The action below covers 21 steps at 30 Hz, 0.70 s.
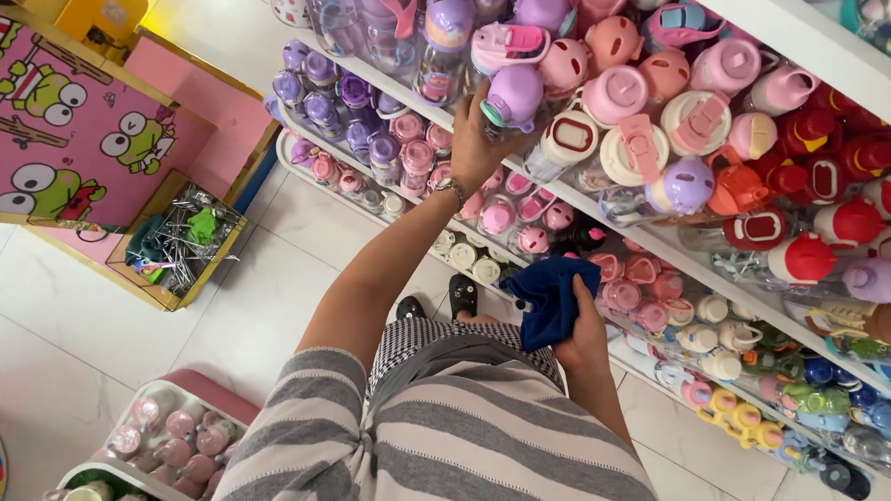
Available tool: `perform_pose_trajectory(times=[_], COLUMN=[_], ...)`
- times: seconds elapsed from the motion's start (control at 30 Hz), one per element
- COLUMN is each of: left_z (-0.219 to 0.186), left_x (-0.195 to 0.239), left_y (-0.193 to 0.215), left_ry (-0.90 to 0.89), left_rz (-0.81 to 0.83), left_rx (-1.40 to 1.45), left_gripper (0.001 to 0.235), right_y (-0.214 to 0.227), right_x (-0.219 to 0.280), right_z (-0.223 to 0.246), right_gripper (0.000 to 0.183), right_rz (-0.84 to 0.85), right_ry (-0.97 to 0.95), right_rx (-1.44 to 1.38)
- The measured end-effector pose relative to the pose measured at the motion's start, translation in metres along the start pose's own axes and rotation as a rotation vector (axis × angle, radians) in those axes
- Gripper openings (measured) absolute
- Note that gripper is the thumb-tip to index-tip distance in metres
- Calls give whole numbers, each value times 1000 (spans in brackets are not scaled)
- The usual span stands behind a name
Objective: The recorder is cleaning and organizing various water bottles on store shelves using a cloth.
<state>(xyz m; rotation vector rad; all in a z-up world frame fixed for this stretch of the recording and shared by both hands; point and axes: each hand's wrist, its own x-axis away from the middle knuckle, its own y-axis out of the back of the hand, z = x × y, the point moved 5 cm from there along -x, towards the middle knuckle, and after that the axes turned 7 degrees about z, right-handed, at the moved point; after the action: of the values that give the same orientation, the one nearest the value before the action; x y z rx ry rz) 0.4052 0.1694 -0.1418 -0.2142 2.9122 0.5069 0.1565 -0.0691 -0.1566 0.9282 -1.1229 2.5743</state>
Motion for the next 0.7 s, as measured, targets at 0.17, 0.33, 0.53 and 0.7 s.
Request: perform_pose_trajectory(times=[0.17, 0.33, 0.53, 0.7], left_z=[-13, 36, 76, 100], left_x=[4, 6, -42, -84], left_y=[7, 1, 48, 61], left_ry=[-37, -29, -4, 245], left_rz=[13, 38, -272, -270], left_rx=[-42, -82, -159, -111], left_gripper=[120, 118, 90, 89], right_y=[-11, -24, -14, -9], right_x=[-8, -18, -33, -32], right_z=[-1, 1, -6, -7], right_gripper=[37, 37, 35, 33], right_rz=[38, 64, 36, 8], right_ry=[-33, -75, -111, -122], right_rx=[21, 69, 84, 58])
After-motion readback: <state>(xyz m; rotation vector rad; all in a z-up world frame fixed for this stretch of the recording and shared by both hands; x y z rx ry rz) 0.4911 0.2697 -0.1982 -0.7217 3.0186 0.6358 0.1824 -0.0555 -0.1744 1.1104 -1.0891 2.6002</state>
